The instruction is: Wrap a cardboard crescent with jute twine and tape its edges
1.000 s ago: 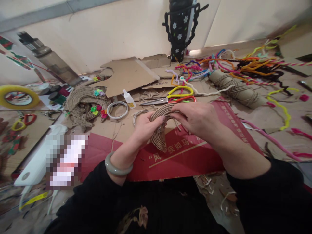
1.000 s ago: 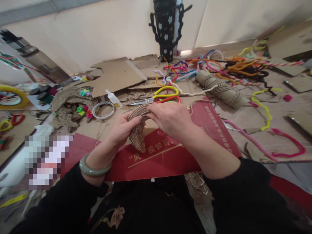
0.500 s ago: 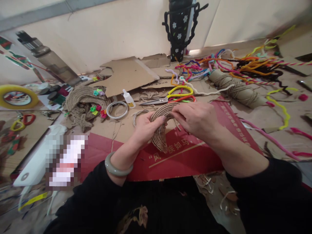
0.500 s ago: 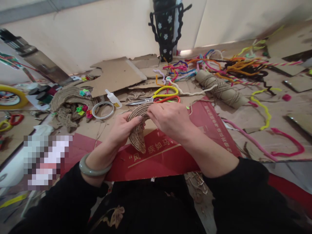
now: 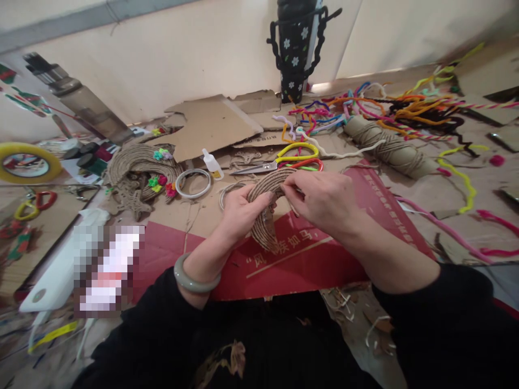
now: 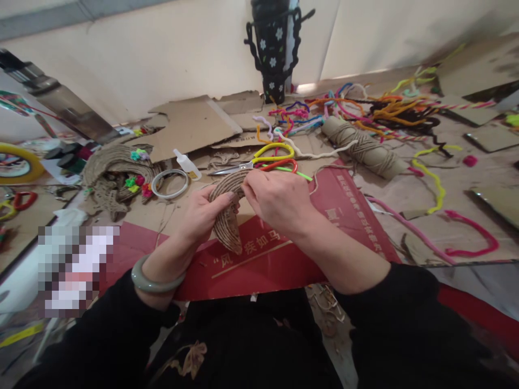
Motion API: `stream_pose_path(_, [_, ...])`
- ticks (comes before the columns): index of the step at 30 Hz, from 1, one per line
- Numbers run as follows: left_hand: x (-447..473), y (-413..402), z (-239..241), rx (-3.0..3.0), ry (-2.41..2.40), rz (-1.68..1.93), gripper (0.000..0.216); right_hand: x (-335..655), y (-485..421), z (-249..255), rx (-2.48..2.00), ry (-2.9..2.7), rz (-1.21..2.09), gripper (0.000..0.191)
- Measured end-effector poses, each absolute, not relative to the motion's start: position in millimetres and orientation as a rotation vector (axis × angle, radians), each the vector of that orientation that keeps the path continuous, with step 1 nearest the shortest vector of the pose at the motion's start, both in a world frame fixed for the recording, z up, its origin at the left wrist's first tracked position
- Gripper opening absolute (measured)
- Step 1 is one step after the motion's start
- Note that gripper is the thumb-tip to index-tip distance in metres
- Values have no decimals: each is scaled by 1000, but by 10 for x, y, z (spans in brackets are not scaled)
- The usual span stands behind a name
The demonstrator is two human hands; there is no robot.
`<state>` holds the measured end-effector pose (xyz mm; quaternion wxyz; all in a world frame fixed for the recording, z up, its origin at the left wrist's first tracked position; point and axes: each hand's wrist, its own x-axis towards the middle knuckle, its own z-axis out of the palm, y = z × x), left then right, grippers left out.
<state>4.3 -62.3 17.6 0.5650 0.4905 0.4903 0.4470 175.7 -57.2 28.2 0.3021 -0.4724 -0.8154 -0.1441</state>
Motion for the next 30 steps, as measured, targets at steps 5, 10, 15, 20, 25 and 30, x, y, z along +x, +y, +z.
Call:
stream_pose_path(5, [41, -616, 146, 1216, 1158, 1083, 25, 1759, -562, 284, -1364, -2136, -212, 17])
stream_pose_path(10, [38, -628, 115, 1335, 1177, 1138, 24, 1780, -529, 309, -1491, -2131, -84, 45])
stream_pose_path(15, [19, -617, 97, 1379, 1161, 1110, 24, 1812, -499, 309, -1519, -2137, -52, 38])
stream_pose_path(20, [0, -608, 95, 1343, 1105, 1012, 31, 1851, -505, 315, -1480, -2177, -120, 35])
stream_pose_path(25, [-2, -642, 174, 1388, 1105, 1001, 29, 1867, -570, 367, -1330, -2213, -281, 34])
stream_pose_path(30, [-1, -699, 293, 1531, 1123, 1086, 19, 1850, -645, 426, -1227, -2184, -413, 35])
